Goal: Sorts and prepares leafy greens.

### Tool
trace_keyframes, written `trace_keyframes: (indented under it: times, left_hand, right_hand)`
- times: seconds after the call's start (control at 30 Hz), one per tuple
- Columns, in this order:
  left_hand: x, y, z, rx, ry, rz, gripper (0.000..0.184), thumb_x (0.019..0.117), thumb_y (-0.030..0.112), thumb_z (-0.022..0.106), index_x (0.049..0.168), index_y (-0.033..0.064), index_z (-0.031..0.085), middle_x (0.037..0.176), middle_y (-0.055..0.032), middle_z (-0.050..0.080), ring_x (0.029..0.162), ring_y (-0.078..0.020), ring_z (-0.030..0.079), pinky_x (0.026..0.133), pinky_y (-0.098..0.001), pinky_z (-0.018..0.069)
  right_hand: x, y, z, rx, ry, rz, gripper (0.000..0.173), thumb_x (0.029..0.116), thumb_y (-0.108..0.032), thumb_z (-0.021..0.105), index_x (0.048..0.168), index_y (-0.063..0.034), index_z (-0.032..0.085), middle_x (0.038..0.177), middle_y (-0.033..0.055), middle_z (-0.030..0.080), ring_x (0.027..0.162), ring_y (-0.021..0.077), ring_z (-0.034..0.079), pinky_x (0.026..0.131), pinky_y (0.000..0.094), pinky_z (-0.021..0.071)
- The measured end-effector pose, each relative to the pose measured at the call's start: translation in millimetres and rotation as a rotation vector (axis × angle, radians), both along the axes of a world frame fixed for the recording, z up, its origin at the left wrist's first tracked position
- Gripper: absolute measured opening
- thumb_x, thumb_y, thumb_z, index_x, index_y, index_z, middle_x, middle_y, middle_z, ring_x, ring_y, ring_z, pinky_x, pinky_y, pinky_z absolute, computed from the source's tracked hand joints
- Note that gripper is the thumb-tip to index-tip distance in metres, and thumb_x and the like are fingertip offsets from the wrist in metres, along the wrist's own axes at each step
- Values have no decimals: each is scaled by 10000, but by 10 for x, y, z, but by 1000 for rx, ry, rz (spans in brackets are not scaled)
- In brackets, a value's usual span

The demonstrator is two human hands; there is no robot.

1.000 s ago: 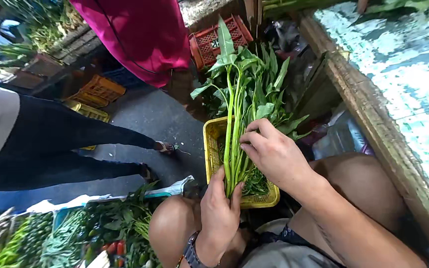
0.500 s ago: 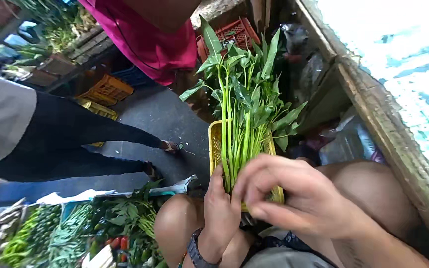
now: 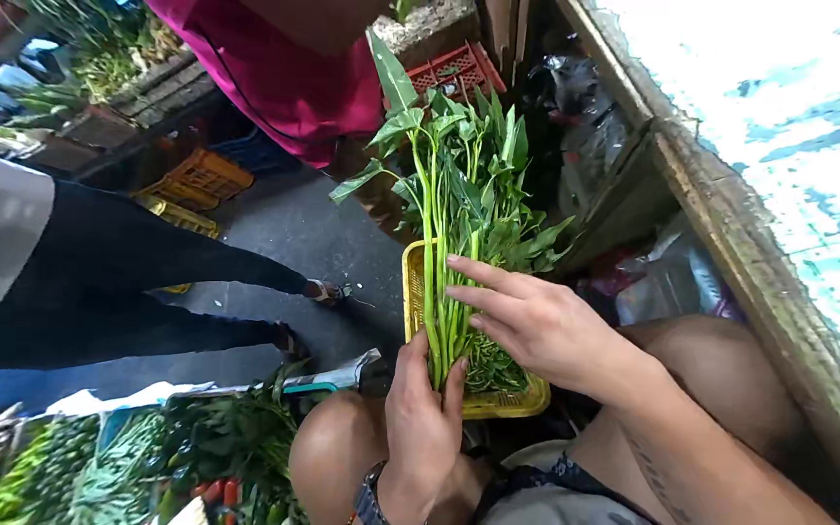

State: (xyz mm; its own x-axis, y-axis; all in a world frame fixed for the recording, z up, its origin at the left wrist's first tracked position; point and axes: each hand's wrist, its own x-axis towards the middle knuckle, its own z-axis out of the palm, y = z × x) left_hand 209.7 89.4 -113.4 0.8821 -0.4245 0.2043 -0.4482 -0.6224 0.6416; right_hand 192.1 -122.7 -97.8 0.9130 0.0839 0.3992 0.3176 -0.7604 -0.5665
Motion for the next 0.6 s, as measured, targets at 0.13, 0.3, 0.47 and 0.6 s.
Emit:
trace_keyframes:
  times: [0.13,0.3,0.47,0.6]
  left_hand:
    - [-12,-40,11,-19,-8,-17,563,975,326,685,1412,3,538,1236,-103,665,1063,-114,677,910,-304,595]
    - [-23,-68,24,-31,-16,-30,547,975,309,686,1412,12,544,1259,-94,667,1086,-100,673,928,-292,587]
    - [-10,-55,22,-89,8,-34,562,975,300,691,1423,3,527,1282,-104,657,1115,-109,670,950,-306,587]
    - [-2,-42,19,-123,42,-31,568,977,282,690,1434,0,506,1292,-108,648,1122,-119,666,956,-314,587]
  right_hand:
    - [44,-7,-62,-105,22,-141,443,1068,-462,494,1417,-219,618,1442,80,558,1081,261,665,846,429,586]
    - [15,-103,-8,-69,-52,-225,347,1039,-427,567,1195,-167,737,1226,62,649,999,201,675,793,366,595]
    - [-5,-148,14,-71,-172,-273,233,1010,-333,633,995,-160,789,1138,44,689,985,196,672,789,352,586]
    - [-2,-141,27,-46,-242,-316,207,993,-294,655,929,-152,791,1063,38,706,949,186,668,767,341,572]
